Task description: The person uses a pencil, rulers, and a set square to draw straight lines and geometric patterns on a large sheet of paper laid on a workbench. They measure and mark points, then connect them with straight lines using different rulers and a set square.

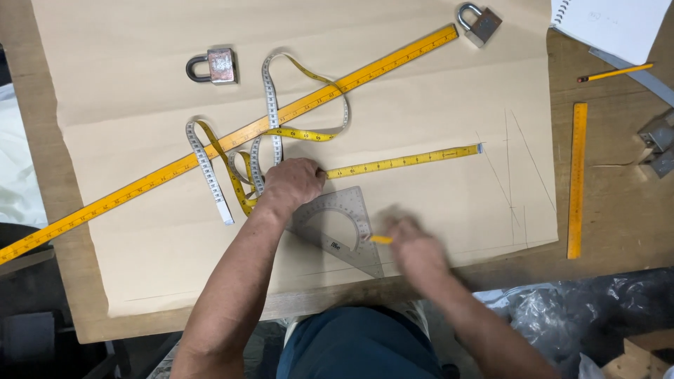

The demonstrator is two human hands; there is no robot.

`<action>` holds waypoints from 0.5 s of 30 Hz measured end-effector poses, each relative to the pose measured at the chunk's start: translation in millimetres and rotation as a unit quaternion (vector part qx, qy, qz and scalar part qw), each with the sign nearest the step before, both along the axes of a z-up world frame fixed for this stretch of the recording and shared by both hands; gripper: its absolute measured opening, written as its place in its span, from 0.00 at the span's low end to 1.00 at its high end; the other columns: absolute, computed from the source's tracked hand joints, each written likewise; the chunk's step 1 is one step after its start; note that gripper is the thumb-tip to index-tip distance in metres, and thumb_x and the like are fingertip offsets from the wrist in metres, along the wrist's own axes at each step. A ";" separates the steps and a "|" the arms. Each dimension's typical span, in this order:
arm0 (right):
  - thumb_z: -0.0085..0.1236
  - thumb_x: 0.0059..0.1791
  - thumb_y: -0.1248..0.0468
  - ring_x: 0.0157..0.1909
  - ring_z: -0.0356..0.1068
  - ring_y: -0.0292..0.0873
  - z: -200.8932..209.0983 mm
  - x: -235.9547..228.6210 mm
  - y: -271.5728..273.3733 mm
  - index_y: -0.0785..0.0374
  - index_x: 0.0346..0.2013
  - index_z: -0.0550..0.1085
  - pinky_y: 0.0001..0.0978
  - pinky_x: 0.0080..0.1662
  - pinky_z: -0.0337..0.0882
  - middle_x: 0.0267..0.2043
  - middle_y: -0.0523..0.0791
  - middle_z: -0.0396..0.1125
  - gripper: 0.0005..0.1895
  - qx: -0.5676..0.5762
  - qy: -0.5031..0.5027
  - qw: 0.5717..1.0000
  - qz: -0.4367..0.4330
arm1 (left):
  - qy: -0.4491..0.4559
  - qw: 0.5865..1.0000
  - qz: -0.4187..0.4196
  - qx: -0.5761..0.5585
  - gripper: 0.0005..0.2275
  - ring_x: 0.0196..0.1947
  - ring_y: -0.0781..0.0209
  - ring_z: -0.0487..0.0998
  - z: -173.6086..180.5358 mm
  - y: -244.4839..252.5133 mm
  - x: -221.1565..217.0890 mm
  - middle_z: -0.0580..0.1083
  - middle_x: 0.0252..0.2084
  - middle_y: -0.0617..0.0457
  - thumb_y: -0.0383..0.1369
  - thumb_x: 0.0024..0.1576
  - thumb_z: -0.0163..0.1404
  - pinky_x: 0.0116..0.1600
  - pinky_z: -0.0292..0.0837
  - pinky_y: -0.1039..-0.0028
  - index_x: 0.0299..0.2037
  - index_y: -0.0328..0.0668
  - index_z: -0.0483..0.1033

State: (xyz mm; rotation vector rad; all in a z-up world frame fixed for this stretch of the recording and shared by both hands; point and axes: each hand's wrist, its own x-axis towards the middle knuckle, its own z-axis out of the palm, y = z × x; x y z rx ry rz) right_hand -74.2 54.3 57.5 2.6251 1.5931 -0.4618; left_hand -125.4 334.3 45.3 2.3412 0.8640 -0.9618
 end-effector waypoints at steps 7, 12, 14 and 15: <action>0.51 0.48 0.64 0.25 0.72 0.40 -48.2 -67.5 5.4 0.57 0.56 0.74 0.33 0.26 0.71 0.33 0.41 0.66 0.21 0.063 0.051 0.996 0.043 | -0.005 1.000 -0.009 -0.004 0.18 0.43 0.53 0.84 1.7 1.2 -2.3 0.82 0.39 0.49 0.40 0.63 0.37 0.47 0.80 0.59 0.52 0.47 0.81; 0.49 0.53 0.57 0.45 0.74 0.47 13.3 -41.8 38.9 0.56 0.49 0.77 0.35 0.46 0.73 0.42 0.44 0.68 0.14 0.055 0.220 0.973 -0.043 | 0.008 0.998 -0.063 0.007 0.18 0.49 0.53 0.83 28.6 -1.7 -1.6 0.82 0.45 0.50 0.33 0.63 0.36 0.51 0.79 0.59 0.55 0.45 0.79; 0.43 0.55 0.58 0.44 0.75 0.56 -2.8 -14.1 11.3 0.56 0.50 0.78 0.44 0.47 0.73 0.39 0.49 0.72 0.16 0.095 0.263 0.951 -0.133 | 0.006 0.999 -0.051 0.005 0.18 0.48 0.53 0.83 30.9 -3.2 -0.2 0.82 0.44 0.50 0.32 0.62 0.36 0.52 0.79 0.59 0.55 0.45 0.79; 0.37 0.57 0.59 0.43 0.75 0.64 -10.7 0.3 -1.9 0.55 0.51 0.78 0.52 0.48 0.73 0.37 0.55 0.75 0.19 0.134 0.305 0.917 -0.220 | 0.006 0.999 -0.038 0.004 0.18 0.48 0.53 0.83 32.5 -3.5 0.3 0.82 0.43 0.50 0.32 0.62 0.36 0.53 0.79 0.59 0.54 0.44 0.79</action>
